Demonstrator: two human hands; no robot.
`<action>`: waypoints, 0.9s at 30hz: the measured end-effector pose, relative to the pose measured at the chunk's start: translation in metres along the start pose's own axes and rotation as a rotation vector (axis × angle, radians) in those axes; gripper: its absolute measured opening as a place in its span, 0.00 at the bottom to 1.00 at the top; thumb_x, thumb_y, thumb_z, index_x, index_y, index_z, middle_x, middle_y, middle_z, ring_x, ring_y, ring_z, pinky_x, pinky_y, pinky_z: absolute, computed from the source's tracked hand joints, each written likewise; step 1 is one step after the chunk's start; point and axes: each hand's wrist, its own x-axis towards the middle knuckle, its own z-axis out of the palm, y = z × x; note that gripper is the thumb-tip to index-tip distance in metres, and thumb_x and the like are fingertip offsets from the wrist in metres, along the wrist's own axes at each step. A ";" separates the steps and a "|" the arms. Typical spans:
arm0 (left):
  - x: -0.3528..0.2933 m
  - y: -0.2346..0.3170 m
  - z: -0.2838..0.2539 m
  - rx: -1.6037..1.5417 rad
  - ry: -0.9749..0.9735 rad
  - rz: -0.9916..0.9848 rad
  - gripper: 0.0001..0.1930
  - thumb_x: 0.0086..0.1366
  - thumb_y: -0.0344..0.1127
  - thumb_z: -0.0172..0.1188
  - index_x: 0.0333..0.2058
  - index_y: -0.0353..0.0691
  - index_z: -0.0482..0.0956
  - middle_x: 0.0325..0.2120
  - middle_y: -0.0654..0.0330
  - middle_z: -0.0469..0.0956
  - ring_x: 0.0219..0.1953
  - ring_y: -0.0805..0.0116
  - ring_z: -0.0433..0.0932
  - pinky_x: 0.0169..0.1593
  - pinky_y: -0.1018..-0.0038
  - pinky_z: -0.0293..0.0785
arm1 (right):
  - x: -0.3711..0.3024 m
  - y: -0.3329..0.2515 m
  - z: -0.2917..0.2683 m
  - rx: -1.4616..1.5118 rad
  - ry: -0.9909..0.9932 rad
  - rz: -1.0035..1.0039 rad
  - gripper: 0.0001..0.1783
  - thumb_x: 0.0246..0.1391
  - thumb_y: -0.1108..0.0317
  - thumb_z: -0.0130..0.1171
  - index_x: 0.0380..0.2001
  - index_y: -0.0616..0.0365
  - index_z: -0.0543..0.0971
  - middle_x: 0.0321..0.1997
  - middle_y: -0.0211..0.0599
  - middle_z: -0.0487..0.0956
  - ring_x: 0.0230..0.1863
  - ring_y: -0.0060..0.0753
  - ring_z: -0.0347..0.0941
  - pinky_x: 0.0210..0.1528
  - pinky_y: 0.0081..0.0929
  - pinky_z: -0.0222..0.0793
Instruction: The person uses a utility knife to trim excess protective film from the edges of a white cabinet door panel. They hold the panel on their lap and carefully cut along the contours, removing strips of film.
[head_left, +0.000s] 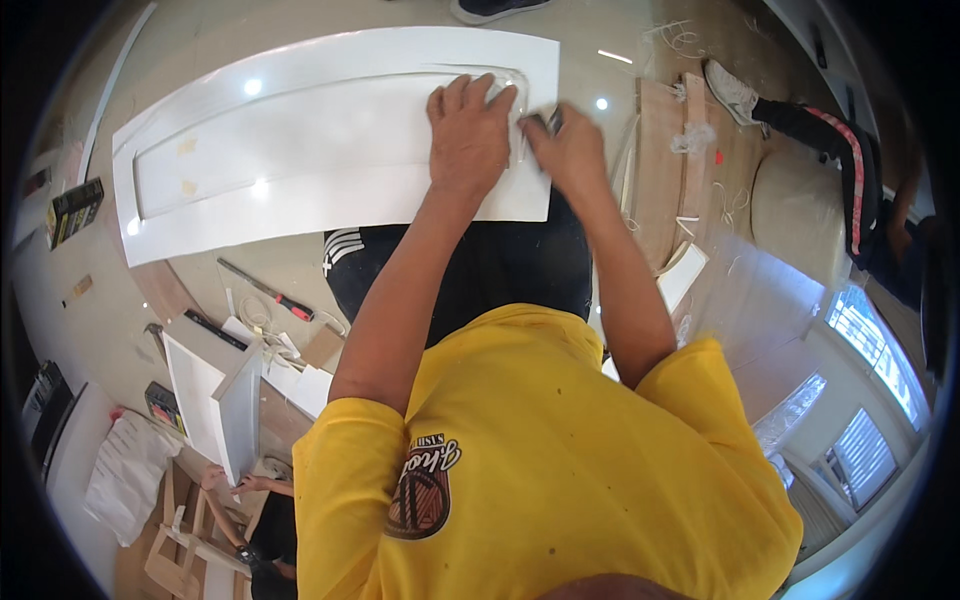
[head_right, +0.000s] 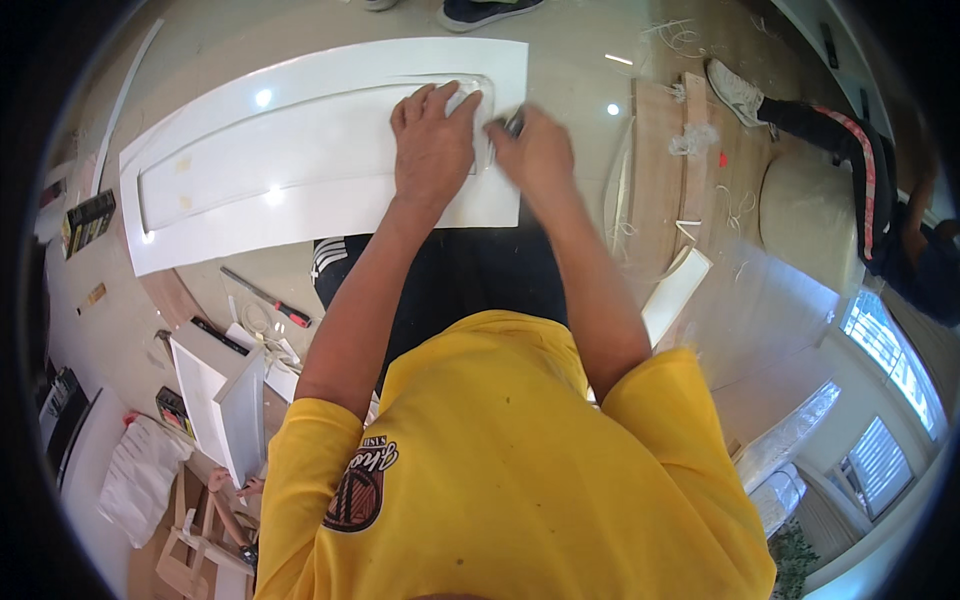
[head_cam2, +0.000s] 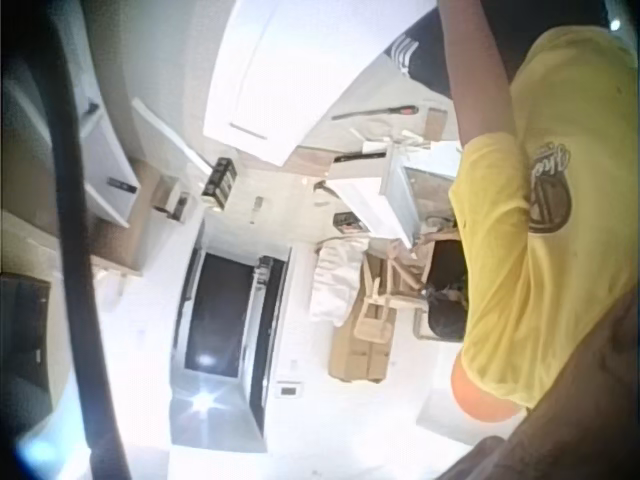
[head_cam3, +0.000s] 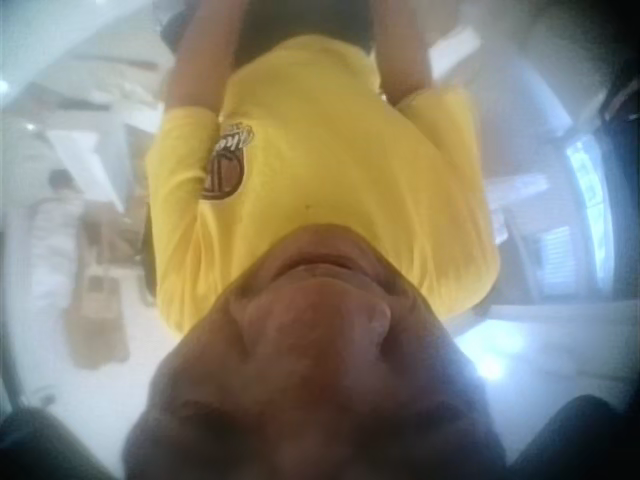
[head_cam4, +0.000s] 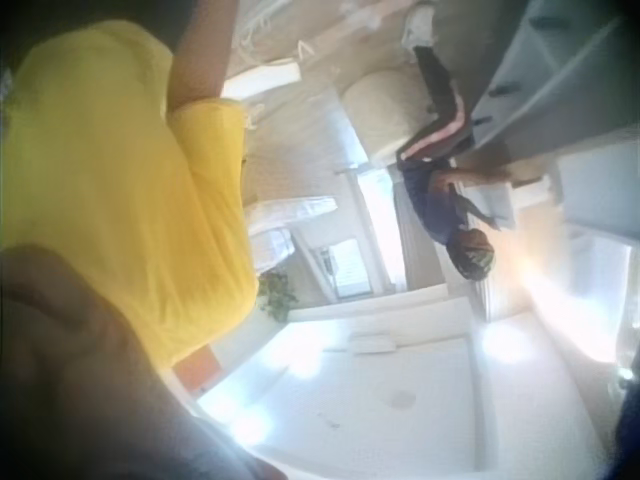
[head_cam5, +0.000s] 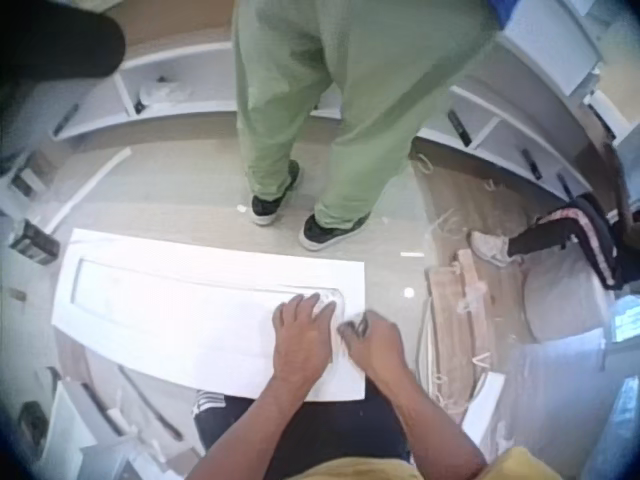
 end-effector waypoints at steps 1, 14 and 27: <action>-0.001 -0.001 0.000 -0.005 0.007 -0.013 0.20 0.66 0.34 0.57 0.57 0.45 0.81 0.58 0.55 0.74 0.64 0.51 0.67 0.69 0.47 0.56 | -0.016 -0.005 -0.007 0.035 -0.075 0.047 0.25 0.49 0.53 0.74 0.35 0.68 0.83 0.34 0.61 0.84 0.39 0.61 0.83 0.44 0.44 0.77; -0.006 0.036 0.001 0.166 -0.098 -0.045 0.22 0.70 0.43 0.60 0.57 0.36 0.79 0.64 0.43 0.67 0.68 0.42 0.62 0.67 0.36 0.55 | -0.070 0.237 -0.057 0.520 0.226 0.529 0.39 0.52 0.57 0.75 0.61 0.68 0.72 0.50 0.47 0.81 0.47 0.31 0.77 0.50 0.30 0.74; 0.011 0.015 0.038 0.164 0.010 -0.127 0.19 0.61 0.45 0.67 0.44 0.38 0.89 0.55 0.35 0.77 0.61 0.40 0.73 0.63 0.53 0.71 | -0.279 0.414 0.036 0.190 0.210 0.733 0.24 0.56 0.54 0.67 0.48 0.63 0.84 0.46 0.54 0.85 0.50 0.52 0.82 0.55 0.42 0.77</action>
